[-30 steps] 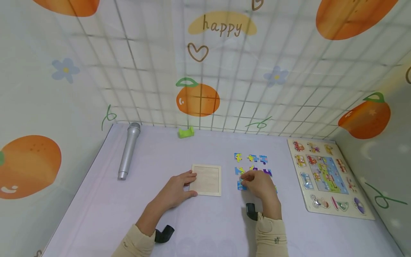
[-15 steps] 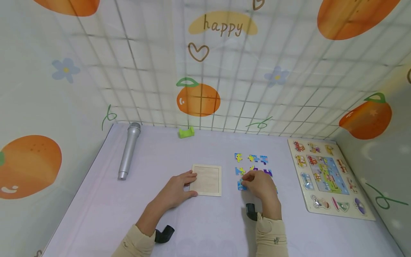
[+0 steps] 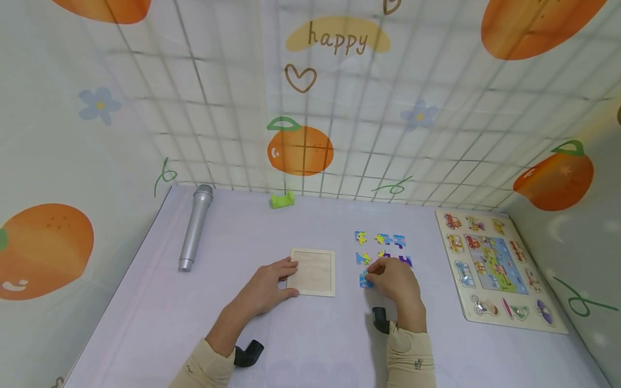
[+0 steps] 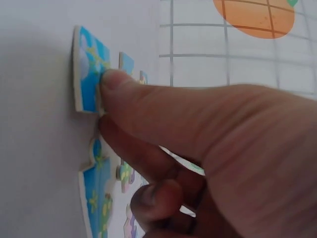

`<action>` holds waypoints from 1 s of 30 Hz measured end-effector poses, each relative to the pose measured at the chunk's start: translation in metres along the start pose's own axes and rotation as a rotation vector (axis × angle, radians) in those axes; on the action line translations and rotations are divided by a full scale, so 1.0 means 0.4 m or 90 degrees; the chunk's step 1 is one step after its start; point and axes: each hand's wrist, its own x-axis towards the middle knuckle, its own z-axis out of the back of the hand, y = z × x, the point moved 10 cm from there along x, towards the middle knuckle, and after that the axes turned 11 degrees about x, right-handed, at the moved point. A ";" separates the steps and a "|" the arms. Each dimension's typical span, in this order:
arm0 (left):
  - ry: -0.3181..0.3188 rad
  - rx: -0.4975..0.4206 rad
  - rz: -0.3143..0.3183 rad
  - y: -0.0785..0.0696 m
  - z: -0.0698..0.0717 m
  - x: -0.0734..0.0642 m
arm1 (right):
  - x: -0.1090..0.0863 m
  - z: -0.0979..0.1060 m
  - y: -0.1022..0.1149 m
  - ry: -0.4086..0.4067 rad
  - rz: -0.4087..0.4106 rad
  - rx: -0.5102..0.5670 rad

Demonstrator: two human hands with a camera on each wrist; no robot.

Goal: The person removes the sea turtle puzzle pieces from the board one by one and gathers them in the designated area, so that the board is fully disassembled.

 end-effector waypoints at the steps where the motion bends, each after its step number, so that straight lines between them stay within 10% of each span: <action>1: 0.000 0.000 0.000 -0.001 0.000 0.000 | -0.001 0.000 0.000 0.001 0.001 -0.001; 30: 0.003 -0.006 0.000 -0.001 -0.007 0.007 | 0.001 0.001 -0.014 0.000 -0.004 0.012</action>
